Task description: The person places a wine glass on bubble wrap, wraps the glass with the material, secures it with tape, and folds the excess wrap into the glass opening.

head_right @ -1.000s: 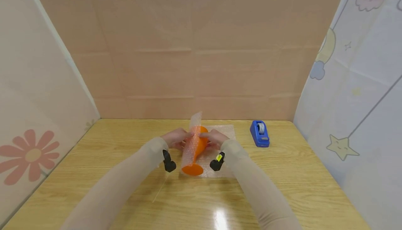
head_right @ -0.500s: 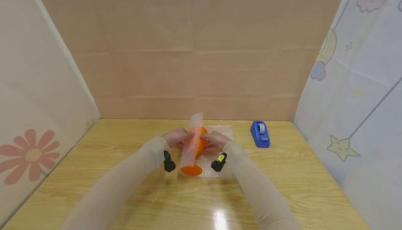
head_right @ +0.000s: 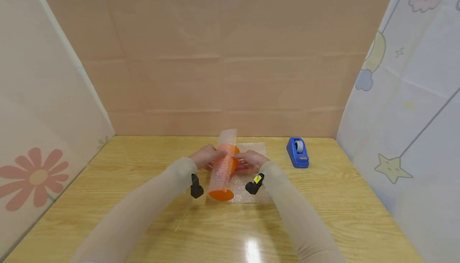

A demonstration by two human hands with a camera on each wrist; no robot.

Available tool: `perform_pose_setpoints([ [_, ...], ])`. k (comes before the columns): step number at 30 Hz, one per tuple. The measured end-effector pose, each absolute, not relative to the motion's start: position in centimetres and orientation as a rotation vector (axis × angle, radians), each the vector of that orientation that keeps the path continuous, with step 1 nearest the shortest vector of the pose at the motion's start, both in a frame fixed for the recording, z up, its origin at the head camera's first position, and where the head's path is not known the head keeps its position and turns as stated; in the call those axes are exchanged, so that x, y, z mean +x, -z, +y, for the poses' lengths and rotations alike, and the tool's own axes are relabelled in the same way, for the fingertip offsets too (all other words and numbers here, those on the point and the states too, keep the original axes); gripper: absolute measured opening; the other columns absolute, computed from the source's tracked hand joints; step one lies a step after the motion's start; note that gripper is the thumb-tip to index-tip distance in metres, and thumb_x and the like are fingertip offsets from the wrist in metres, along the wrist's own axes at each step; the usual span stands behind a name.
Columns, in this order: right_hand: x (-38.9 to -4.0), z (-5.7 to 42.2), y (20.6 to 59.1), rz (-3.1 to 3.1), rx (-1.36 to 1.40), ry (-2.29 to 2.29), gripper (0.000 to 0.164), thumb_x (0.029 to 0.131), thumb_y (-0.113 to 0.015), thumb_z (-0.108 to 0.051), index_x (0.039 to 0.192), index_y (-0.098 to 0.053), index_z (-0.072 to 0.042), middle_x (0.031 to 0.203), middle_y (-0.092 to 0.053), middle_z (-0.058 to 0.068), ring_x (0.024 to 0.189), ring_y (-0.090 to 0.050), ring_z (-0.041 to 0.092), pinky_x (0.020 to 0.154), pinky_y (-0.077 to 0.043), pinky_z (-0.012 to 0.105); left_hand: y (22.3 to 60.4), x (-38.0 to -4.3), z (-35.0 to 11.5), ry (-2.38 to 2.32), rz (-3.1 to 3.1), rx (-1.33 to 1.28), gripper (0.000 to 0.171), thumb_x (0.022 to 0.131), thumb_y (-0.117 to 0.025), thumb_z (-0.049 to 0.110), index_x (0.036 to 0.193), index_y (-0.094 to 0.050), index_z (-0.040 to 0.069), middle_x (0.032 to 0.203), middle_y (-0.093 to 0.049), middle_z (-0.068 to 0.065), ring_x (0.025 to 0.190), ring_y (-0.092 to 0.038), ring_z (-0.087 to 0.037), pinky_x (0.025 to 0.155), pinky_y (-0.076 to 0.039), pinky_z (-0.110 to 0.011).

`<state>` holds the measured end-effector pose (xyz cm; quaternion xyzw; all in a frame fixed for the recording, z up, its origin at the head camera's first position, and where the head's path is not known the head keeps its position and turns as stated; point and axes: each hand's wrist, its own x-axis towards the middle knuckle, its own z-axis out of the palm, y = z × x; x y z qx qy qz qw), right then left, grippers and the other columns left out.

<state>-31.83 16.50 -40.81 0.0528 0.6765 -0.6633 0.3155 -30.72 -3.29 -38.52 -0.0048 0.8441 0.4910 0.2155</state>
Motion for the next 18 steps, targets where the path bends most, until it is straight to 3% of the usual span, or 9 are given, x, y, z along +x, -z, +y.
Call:
perform_pose_setpoints([
  [4,-31.9,16.5,40.4,1.916,0.108,1.737,0.015,0.096,-0.059,-0.013,0.103,-0.051,-0.003,0.105,-0.051,0.007,0.089,-0.054,0.017,0.091,-0.05,0.03,38.5,-30.7,-3.2,-1.35,2.343,-0.02,0.056,0.093,-0.062,0.041,0.126,-0.048,-0.003,0.107,-0.058,-0.012,0.088,-0.06,-0.025,0.077,-0.058,-0.04],
  [8,-31.9,16.2,40.1,1.978,0.05,1.727,0.019,0.096,-0.057,-0.009,0.104,-0.041,-0.005,0.107,-0.043,0.008,0.087,-0.051,0.018,0.086,-0.049,0.028,38.5,-30.8,-3.1,-1.341,2.352,-0.019,0.055,0.093,-0.062,0.041,0.125,-0.049,-0.002,0.107,-0.058,-0.012,0.088,-0.06,-0.025,0.078,-0.058,-0.041],
  [18,-31.5,15.8,39.6,1.944,0.029,1.763,0.011,0.097,-0.054,-0.006,0.101,-0.043,-0.006,0.095,-0.046,0.006,0.08,-0.048,0.018,0.072,-0.049,0.024,38.7,-30.9,-3.2,-1.354,2.345,0.019,0.045,0.094,-0.062,0.036,0.114,-0.056,-0.003,0.1,-0.062,-0.011,0.082,-0.062,-0.023,0.077,-0.058,-0.044],
])
